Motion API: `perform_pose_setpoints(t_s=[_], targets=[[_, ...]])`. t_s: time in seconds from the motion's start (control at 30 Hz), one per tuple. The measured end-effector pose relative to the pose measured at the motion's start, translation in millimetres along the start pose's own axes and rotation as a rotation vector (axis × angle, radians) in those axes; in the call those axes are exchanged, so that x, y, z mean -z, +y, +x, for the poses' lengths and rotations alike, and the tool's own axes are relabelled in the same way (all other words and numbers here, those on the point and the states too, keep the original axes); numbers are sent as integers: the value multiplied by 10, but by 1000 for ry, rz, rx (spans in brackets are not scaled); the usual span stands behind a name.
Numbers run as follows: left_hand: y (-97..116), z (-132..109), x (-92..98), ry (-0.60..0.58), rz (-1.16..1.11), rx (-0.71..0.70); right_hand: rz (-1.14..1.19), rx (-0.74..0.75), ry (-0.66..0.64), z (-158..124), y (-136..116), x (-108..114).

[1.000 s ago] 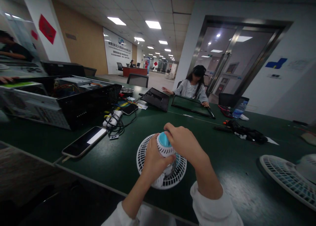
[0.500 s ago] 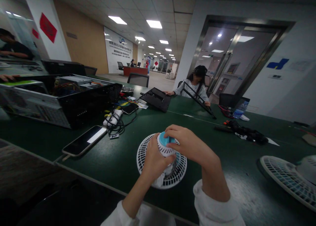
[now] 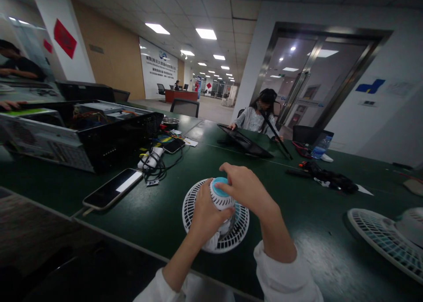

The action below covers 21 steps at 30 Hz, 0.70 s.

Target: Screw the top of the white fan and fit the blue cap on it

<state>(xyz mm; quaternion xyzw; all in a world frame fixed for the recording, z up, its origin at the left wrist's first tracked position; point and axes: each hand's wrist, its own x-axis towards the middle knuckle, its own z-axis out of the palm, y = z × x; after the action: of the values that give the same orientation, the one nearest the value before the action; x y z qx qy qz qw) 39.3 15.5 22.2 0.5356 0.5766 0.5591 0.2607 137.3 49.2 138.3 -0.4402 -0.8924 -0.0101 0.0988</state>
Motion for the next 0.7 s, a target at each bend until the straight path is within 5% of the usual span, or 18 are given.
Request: perform_pose_setpoints(t_s=[0.3, 0.7], targets=[[-3, 10, -6, 7, -35, -23, -150, -168, -49, 35, -190, -60], [-23, 5, -3, 3, -14, -24, 218, 228, -41, -78, 173, 26]])
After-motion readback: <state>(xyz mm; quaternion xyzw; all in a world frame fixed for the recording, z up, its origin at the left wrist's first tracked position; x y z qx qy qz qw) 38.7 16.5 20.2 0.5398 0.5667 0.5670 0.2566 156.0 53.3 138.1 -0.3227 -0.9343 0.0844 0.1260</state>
